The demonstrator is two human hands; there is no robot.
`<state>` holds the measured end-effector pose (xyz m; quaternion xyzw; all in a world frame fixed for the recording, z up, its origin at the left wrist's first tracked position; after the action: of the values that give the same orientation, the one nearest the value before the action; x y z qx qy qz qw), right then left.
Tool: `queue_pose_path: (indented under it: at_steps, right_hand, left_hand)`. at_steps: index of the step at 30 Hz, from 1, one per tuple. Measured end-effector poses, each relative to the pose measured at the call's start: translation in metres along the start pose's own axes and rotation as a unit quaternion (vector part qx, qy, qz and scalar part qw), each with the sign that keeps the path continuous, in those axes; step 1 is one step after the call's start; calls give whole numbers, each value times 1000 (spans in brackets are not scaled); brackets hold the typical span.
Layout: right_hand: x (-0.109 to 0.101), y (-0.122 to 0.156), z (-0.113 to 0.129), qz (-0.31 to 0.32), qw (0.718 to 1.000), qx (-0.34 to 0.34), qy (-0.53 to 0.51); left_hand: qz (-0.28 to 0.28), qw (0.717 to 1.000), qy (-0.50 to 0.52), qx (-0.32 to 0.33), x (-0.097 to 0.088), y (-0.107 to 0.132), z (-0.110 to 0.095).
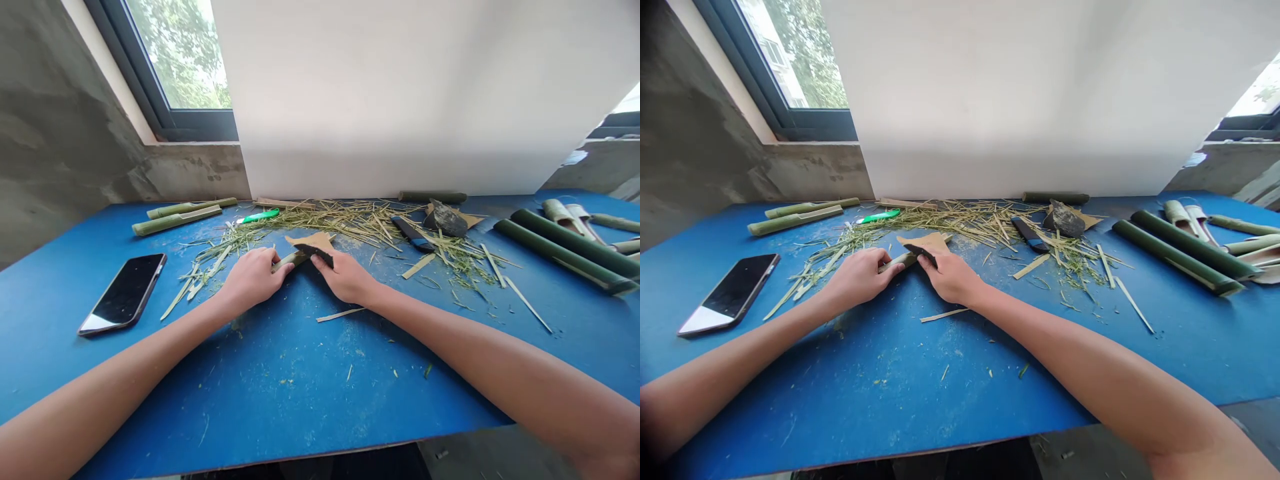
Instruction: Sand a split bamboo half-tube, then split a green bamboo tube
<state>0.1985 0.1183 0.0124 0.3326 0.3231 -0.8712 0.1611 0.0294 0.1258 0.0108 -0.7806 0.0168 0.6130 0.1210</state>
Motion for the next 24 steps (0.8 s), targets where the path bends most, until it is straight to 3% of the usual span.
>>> queue_pose_path:
  at_steps: [4, 7, 11, 19, 24]
  right_hand:
    - [-19, -5, -4, -60, 994, -13, 85]
    - [-2, -8, -14, 12, 990, -3, 140]
    - [20, -6, -11, 101, 991, -18, 90]
    - [9, -9, -18, 78, 994, -3, 81]
    - [15, -6, -6, 79, 995, -39, 53]
  left_hand:
    - [3, 1000, -4, 1, 1, 2, -4]
    - [7, 1000, 0, 13, 3, 6, -12]
    - [-1, 1000, -7, 31, 3, 12, -20]
    - [0, 999, -14, 47, 3, 17, -25]
    - [40, 999, 32, -10, 7, 13, -17]
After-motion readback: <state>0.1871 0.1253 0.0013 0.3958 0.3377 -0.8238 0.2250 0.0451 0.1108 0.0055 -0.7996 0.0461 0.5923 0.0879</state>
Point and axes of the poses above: each hand's wrist, its own y-axis away from the middle knuckle, its own x-axis out of the palm, z = x × y, the point moved 8 cm from there along -y, towards the middle knuckle, and after that the axes turned 4 degrees about -x, right-handed, at the moved point
